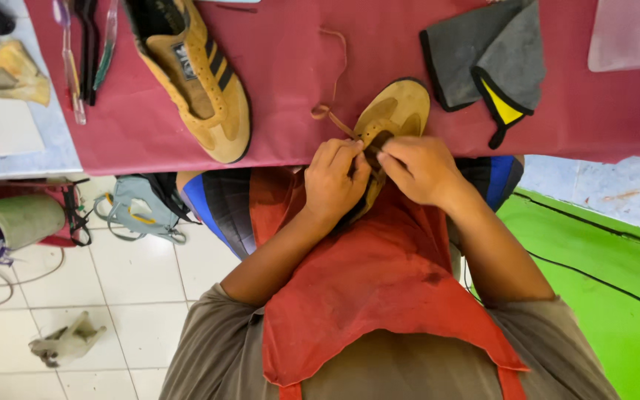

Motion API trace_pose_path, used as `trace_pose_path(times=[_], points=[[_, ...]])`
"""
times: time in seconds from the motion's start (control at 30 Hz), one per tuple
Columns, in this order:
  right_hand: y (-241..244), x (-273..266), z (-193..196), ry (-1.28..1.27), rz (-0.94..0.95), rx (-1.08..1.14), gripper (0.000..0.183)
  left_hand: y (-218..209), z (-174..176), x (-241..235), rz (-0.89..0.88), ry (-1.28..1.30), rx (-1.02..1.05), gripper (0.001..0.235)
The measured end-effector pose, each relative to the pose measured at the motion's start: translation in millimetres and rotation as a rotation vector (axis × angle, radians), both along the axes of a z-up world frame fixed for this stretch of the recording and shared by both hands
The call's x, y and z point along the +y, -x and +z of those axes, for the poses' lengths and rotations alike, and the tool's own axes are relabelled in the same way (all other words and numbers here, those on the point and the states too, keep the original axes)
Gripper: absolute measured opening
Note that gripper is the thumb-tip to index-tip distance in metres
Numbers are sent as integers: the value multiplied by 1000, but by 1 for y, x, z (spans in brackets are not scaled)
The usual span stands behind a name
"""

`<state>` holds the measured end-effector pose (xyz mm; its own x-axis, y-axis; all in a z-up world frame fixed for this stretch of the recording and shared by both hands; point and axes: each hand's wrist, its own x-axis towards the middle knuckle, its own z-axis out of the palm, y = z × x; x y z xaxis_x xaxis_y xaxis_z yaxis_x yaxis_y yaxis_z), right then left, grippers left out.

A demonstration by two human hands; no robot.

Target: The person wipes the sole of a tan sneaker with a dark cloth, then proceeds to untie the laces and pull them out of the eyelets one by one. The person continues to remove the laces from the shoe while sitting at a table.

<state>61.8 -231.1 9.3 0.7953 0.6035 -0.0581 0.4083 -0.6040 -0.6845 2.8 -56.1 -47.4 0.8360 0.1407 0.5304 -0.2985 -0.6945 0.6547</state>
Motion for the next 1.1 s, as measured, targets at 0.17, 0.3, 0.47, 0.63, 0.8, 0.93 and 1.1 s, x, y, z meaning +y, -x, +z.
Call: trace_pose_path(times=[0.17,0.3,0.47,0.63,0.8,0.93,1.1], points=[[39,-72,-23,-325,-138,111,24,-3,-5,-3,-27,45,21,9],[83,-139,-56,-762,-435,433,20,-7,-4,0,-11,99,25,9],[99,-154,-86,-1184,-755,663,22,-7,-7,-2,-6,118,17,10],[44,-57,17,306,-144,137,18,-6,-2,-2,-21,81,-1,7],[4,-3,32,206,-103,7,18,1,2,-6,-2,41,-7,9],[-9,22,-11,220,-55,44,41,4,-1,-6,26,15,-5,8],[2,1,-13,-103,-10,29,34,10,-11,1,12,66,8,8]])
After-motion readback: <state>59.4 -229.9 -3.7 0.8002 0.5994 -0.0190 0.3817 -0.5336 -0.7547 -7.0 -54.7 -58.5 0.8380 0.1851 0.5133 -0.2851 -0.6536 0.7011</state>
